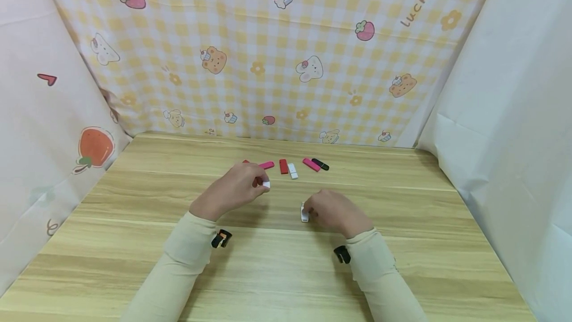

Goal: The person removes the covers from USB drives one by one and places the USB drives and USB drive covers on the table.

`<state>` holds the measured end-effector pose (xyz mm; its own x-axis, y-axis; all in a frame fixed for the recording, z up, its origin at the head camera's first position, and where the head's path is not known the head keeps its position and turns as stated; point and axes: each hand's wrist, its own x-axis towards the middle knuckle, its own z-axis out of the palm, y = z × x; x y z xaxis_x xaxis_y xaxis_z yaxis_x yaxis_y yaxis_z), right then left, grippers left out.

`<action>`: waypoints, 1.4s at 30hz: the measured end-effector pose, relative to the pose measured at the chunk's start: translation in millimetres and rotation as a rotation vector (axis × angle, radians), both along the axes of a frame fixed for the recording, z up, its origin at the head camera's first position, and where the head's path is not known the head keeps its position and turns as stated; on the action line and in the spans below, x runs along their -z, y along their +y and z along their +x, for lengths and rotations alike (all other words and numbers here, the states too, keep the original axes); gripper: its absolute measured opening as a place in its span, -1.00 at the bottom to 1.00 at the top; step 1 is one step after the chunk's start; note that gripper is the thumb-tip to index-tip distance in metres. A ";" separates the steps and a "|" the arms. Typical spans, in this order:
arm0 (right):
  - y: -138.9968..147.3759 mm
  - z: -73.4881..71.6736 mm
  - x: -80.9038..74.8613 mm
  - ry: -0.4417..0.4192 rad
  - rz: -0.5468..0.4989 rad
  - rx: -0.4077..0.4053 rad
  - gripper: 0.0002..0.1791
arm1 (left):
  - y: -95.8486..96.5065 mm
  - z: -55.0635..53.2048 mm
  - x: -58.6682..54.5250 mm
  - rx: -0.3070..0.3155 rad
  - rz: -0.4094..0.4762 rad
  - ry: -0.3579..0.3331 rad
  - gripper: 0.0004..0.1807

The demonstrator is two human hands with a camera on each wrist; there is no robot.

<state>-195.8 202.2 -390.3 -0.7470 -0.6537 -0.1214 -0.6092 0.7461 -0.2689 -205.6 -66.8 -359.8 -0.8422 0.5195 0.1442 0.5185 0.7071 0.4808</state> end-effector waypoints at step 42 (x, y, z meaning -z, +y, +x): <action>35.6 -8.0 -30.2 0.124 -0.160 0.130 -0.79 | 47.0 -3.2 47.9 0.047 -0.153 -0.111 -0.88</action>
